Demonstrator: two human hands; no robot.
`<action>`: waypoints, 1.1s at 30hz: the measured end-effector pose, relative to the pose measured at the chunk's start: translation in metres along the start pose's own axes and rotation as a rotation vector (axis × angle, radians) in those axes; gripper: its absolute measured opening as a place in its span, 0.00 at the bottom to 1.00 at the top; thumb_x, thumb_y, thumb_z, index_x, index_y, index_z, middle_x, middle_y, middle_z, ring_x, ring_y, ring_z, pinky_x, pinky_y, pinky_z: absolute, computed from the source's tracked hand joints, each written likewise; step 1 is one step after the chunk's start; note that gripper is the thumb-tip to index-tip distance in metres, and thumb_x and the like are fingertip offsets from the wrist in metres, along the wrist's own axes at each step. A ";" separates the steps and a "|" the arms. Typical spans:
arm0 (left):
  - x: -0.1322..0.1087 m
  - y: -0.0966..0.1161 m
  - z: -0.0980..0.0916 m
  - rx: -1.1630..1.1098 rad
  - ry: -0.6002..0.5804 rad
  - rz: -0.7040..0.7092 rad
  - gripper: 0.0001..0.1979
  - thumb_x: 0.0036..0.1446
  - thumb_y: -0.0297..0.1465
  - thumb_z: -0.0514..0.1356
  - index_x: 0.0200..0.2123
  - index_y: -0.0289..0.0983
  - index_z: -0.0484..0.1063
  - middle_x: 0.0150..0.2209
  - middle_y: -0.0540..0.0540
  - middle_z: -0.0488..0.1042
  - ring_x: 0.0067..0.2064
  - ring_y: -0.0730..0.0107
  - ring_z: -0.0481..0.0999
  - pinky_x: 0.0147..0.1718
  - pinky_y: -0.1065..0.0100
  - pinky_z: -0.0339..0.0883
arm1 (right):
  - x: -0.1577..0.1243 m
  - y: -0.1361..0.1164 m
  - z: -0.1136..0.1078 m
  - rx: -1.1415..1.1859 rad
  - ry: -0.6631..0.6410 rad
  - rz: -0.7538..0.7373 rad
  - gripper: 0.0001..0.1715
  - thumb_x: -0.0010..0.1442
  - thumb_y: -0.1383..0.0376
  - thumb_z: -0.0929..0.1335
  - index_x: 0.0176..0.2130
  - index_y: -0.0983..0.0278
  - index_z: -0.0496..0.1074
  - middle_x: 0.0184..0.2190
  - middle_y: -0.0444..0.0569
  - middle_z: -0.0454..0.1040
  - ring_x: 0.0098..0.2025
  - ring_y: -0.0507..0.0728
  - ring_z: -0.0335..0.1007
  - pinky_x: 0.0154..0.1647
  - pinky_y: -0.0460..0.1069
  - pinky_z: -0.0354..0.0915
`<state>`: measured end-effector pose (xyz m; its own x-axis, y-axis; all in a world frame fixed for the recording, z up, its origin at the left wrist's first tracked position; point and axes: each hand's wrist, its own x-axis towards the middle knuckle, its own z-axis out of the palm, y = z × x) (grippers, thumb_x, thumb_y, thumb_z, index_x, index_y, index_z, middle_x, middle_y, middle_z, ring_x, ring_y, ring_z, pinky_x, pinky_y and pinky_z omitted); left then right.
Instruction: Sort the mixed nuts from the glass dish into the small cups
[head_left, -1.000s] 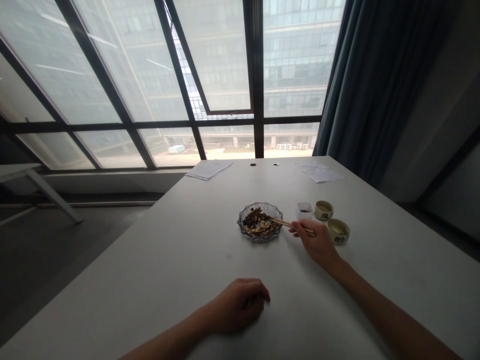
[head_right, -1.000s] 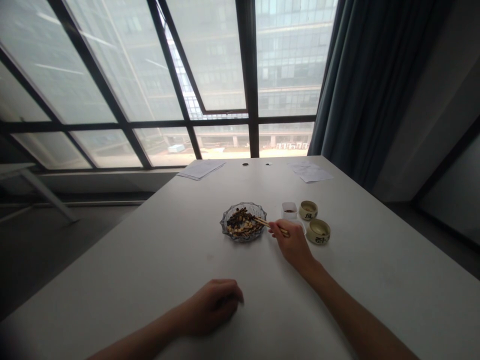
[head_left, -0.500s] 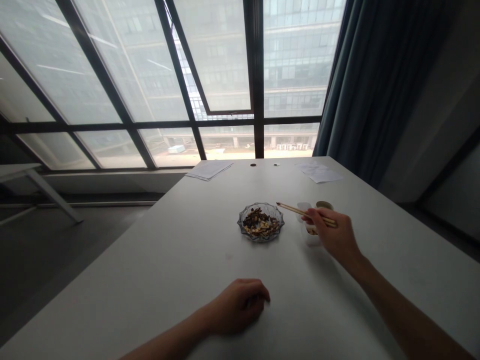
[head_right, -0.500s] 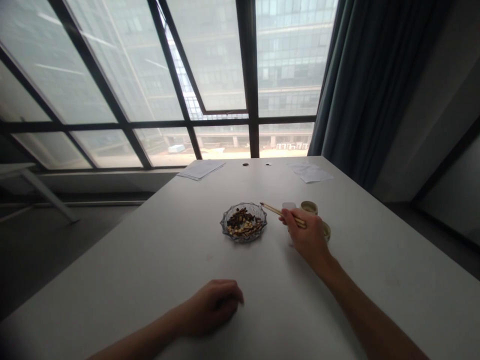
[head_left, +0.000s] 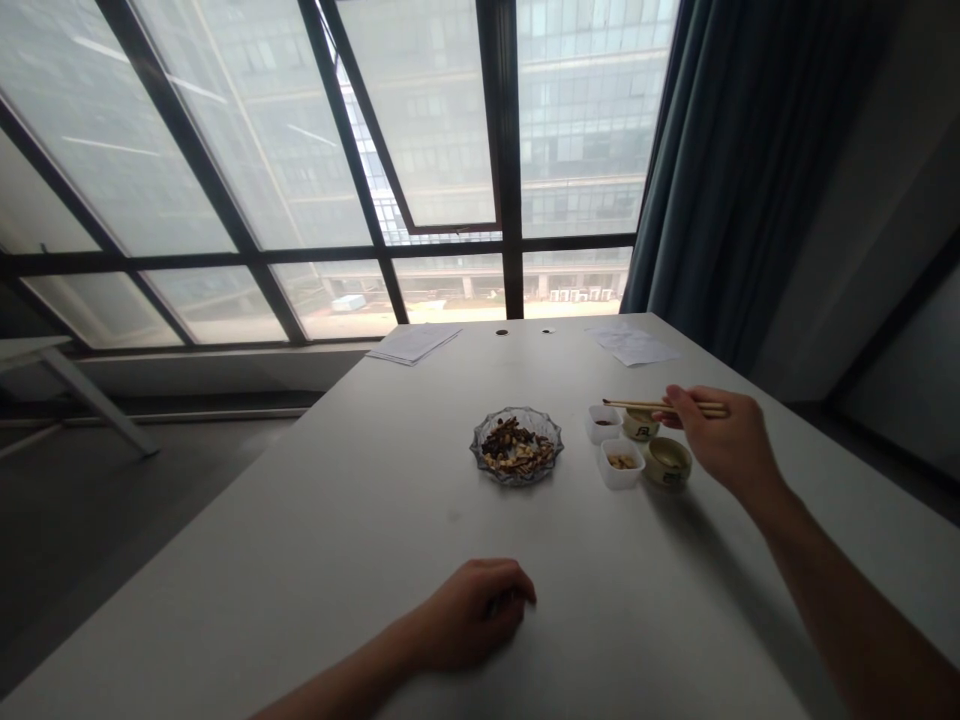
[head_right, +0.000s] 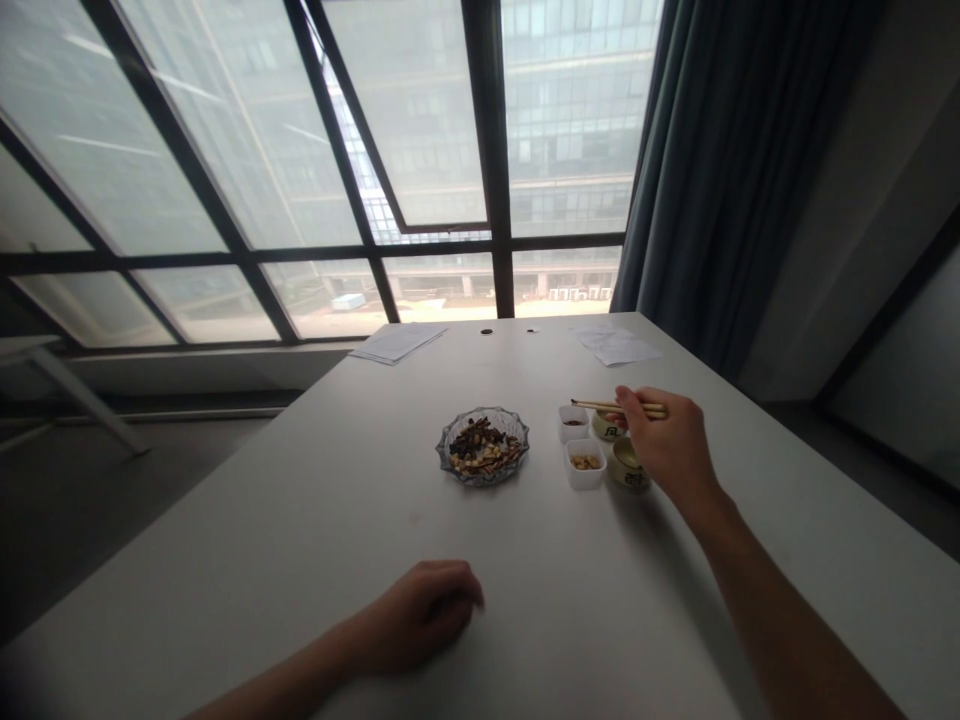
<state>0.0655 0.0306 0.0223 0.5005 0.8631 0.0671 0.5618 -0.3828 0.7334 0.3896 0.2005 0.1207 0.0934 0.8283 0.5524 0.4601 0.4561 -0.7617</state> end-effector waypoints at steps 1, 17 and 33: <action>0.000 0.000 0.000 0.001 -0.001 -0.002 0.14 0.56 0.20 0.56 0.42 0.38 0.77 0.35 0.50 0.77 0.34 0.71 0.73 0.37 0.72 0.65 | 0.000 0.000 0.001 0.005 -0.006 0.012 0.21 0.62 0.50 0.72 0.32 0.65 0.81 0.27 0.52 0.82 0.27 0.61 0.81 0.28 0.50 0.75; 0.001 0.005 -0.002 0.002 -0.011 -0.006 0.14 0.57 0.22 0.56 0.42 0.38 0.77 0.36 0.49 0.77 0.36 0.71 0.73 0.38 0.72 0.66 | -0.010 -0.016 0.008 0.090 -0.040 0.022 0.21 0.63 0.49 0.71 0.30 0.62 0.79 0.27 0.51 0.82 0.29 0.60 0.82 0.29 0.49 0.75; 0.001 0.005 -0.001 -0.002 -0.001 0.005 0.14 0.55 0.20 0.56 0.41 0.38 0.77 0.34 0.49 0.77 0.34 0.71 0.73 0.37 0.72 0.65 | -0.060 -0.008 0.079 0.203 -0.469 -0.169 0.21 0.69 0.52 0.65 0.35 0.62 0.79 0.32 0.51 0.79 0.33 0.59 0.76 0.35 0.52 0.74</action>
<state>0.0680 0.0297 0.0262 0.5039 0.8609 0.0707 0.5577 -0.3868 0.7344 0.3104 0.1729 0.0672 -0.3929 0.7730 0.4981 0.2506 0.6111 -0.7508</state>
